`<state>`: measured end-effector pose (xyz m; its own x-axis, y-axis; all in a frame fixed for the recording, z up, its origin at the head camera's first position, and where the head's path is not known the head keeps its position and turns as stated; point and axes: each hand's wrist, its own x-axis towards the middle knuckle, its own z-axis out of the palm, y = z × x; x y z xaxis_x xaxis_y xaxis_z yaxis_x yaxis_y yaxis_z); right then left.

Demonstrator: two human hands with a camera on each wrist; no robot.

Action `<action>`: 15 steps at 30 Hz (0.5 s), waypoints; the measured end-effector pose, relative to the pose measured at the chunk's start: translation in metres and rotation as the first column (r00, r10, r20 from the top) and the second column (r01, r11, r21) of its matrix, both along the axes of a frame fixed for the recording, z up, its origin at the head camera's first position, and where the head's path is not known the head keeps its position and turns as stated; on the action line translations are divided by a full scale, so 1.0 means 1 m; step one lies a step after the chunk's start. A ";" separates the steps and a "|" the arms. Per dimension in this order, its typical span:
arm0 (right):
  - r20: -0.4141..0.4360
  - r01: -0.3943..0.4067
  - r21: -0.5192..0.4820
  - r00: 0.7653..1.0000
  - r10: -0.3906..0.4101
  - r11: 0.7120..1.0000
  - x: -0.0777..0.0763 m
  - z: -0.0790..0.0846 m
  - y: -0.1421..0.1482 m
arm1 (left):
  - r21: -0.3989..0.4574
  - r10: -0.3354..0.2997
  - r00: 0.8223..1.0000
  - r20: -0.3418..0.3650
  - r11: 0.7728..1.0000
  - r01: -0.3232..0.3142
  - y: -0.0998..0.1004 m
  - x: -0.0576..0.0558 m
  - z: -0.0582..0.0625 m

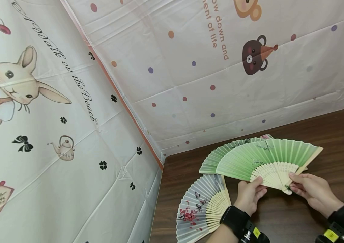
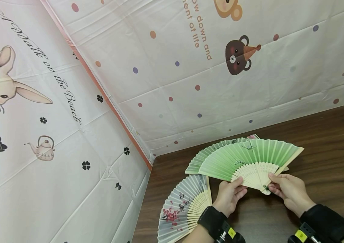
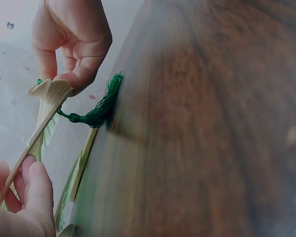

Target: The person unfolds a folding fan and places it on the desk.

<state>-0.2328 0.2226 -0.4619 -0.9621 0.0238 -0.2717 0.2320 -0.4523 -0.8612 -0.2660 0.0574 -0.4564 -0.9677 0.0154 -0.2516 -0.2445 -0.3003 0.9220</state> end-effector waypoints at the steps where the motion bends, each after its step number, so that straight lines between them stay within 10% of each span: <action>1: 0.002 0.003 -0.004 1.000 -0.003 1.000 0.000 0.000 0.000 | 0.000 0.000 1.000 0.000 1.000 0.000 0.000 0.000 0.000; 15: 0.006 0.056 -0.039 0.998 -0.056 0.998 0.000 0.000 0.001 | 0.005 -0.009 1.000 0.007 1.000 0.009 0.001 0.003 0.001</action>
<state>-0.2326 0.2238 -0.4622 -0.9583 0.0667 -0.2777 0.2092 -0.4982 -0.8415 -0.2626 0.0585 -0.4556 -0.9658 0.0256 -0.2581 -0.2536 -0.3025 0.9188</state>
